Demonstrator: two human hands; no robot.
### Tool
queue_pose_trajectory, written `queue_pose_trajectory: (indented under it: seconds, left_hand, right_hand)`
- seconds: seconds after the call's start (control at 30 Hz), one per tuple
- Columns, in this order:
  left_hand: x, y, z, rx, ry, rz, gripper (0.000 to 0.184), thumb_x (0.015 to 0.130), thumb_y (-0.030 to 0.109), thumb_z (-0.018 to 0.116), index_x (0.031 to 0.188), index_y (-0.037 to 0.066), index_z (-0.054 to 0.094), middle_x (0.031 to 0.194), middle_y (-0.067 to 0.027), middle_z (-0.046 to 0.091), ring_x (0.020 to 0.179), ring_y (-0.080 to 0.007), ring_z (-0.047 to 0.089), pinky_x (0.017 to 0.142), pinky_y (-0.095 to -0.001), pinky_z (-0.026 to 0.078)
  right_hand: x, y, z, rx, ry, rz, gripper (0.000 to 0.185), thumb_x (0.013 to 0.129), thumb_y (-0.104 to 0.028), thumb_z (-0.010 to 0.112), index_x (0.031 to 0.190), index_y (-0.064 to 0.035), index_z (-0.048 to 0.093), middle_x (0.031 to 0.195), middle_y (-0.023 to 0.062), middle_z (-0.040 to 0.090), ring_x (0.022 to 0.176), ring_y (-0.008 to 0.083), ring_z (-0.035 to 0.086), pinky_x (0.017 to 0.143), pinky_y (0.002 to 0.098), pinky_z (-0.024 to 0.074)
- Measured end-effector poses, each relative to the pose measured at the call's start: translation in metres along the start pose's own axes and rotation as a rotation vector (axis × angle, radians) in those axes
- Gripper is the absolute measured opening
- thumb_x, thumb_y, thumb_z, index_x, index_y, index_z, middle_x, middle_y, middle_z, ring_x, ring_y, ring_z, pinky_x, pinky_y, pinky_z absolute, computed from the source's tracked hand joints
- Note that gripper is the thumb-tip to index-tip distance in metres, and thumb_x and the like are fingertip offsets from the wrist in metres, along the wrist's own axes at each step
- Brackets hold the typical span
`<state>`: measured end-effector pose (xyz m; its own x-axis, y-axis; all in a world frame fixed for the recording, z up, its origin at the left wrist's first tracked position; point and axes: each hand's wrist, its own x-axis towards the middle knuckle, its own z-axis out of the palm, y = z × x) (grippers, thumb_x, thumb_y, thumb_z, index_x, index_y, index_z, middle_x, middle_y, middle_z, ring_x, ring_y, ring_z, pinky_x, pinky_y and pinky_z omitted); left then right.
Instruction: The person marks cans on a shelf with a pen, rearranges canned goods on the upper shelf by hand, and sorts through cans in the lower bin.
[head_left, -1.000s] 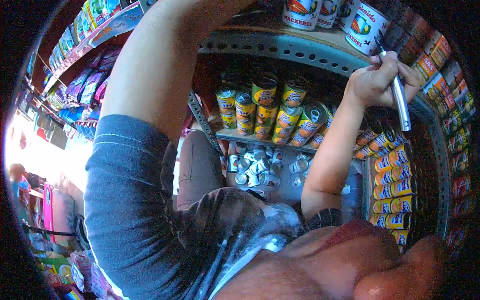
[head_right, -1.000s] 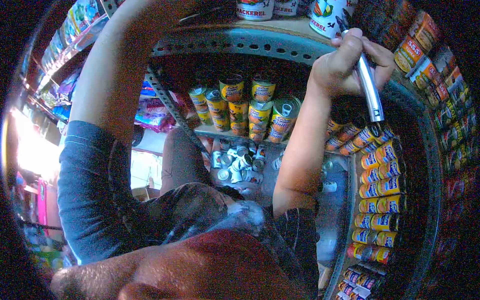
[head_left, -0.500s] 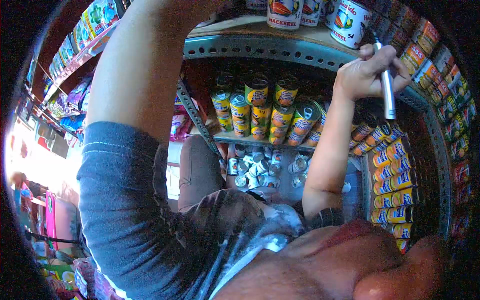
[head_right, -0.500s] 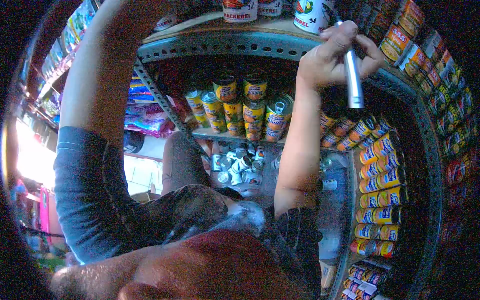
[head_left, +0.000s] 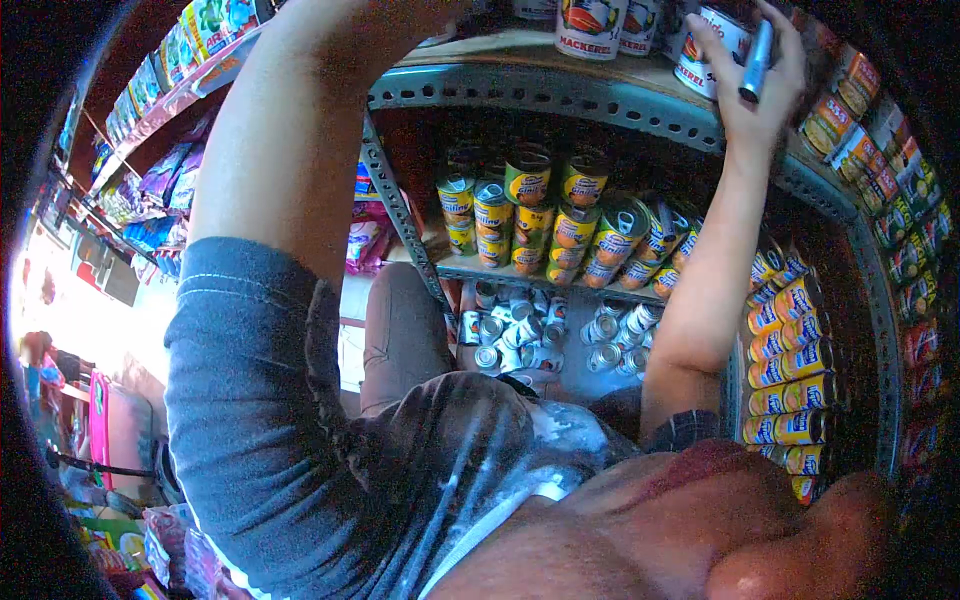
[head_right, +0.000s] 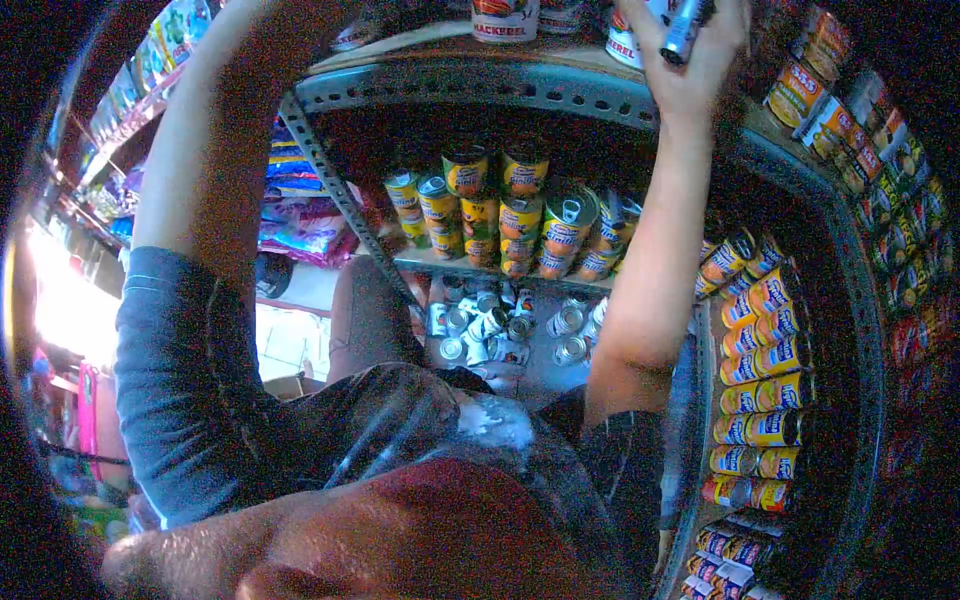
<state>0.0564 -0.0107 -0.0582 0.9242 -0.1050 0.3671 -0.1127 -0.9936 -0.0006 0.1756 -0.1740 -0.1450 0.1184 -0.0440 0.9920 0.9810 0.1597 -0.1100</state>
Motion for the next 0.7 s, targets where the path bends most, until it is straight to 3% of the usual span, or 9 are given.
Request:
queue_pose_trajectory:
  seconds: [0.17,0.2,0.23,0.3,0.47,0.57,0.63,0.7]
  left_hand:
    - [0.045,-0.012,-0.002,-0.01,-0.111,0.063,0.058,0.099,0.047,0.058,0.14,0.006,0.057,0.144,-0.0182,0.055,0.131,-0.0337,0.048,0.108,-0.0413,0.038]
    - [0.054,-0.013,-0.002,-0.009,-0.132,0.08,0.058,0.099,0.047,0.058,0.14,0.006,0.057,0.144,-0.0182,0.054,0.132,-0.0337,0.048,0.108,-0.0413,0.038]
    - [0.062,-0.015,-0.002,-0.007,-0.155,0.099,0.058,0.099,0.047,0.058,0.14,0.006,0.057,0.144,-0.0181,0.054,0.132,-0.0336,0.048,0.108,-0.0412,0.038]
    - [0.077,-0.017,0.0,-0.007,-0.201,0.133,0.058,0.099,0.047,0.059,0.141,0.006,0.057,0.144,-0.018,0.054,0.132,-0.0336,0.048,0.108,-0.0412,0.038]
    - [0.1,-0.021,0.003,0.007,-0.289,0.204,0.058,0.099,0.047,0.059,0.141,0.007,0.057,0.145,-0.0178,0.054,0.132,-0.0334,0.048,0.109,-0.041,0.038]
    - [0.1,-0.023,-0.002,-0.026,-0.301,0.222,0.059,0.099,0.047,0.059,0.141,0.007,0.057,0.145,-0.0177,0.054,0.133,-0.0333,0.048,0.109,-0.0409,0.038]
    - [0.091,-0.022,-0.008,-0.162,-0.276,0.149,0.058,0.098,0.045,0.062,0.14,0.006,0.058,0.144,-0.0181,0.055,0.131,-0.033,0.049,0.108,-0.041,0.038]
    - [0.094,-0.03,-0.016,-0.139,-0.255,0.211,0.059,0.096,0.044,0.065,0.14,0.005,0.058,0.144,-0.0169,0.055,0.13,-0.0319,0.049,0.107,-0.0409,0.039]
  right_hand:
    - [0.007,0.018,-0.007,-0.186,-0.054,-0.176,0.056,0.072,-0.018,0.088,0.12,-0.0023,0.062,0.114,0.0156,0.065,0.104,0.0297,0.065,0.091,0.0384,0.0506]
    - [0.01,0.034,-0.01,-0.25,-0.055,-0.245,0.055,0.073,-0.025,0.091,0.115,-0.0003,0.066,0.11,0.0154,0.07,0.1,0.0269,0.068,0.089,0.0372,0.0532]
    - [0.009,0.049,-0.011,-0.265,-0.013,-0.231,0.056,0.075,-0.034,0.088,0.115,-0.0013,0.068,0.111,0.016,0.07,0.104,0.0328,0.067,0.091,0.0396,0.0513]
    - [0.01,0.068,-0.018,-0.361,0.016,-0.292,0.057,0.075,-0.037,0.088,0.114,-0.0012,0.067,0.111,0.017,0.07,0.103,0.0335,0.067,0.091,0.0404,0.0513]
    - [0.005,0.076,-0.029,-0.382,0.039,-0.154,0.054,0.078,-0.037,0.085,0.115,-0.0012,0.068,0.11,0.0197,0.07,0.102,0.0351,0.066,0.091,0.0405,0.0505]
    - [-0.002,0.07,-0.029,-0.329,0.076,-0.139,0.047,0.084,-0.035,0.081,0.115,-0.0016,0.068,0.111,0.0176,0.071,0.101,0.0306,0.068,0.09,0.0376,0.0514]
    - [-0.009,0.07,-0.028,-0.105,0.172,0.059,0.039,0.089,-0.031,0.076,0.114,-0.0021,0.069,0.112,0.0146,0.071,0.099,0.0248,0.069,0.089,0.034,0.0522]
    - [-0.013,0.068,-0.028,-0.109,0.207,0.105,0.036,0.092,-0.029,0.074,0.114,-0.0018,0.069,0.11,0.0131,0.072,0.097,0.0209,0.069,0.088,0.032,0.0531]
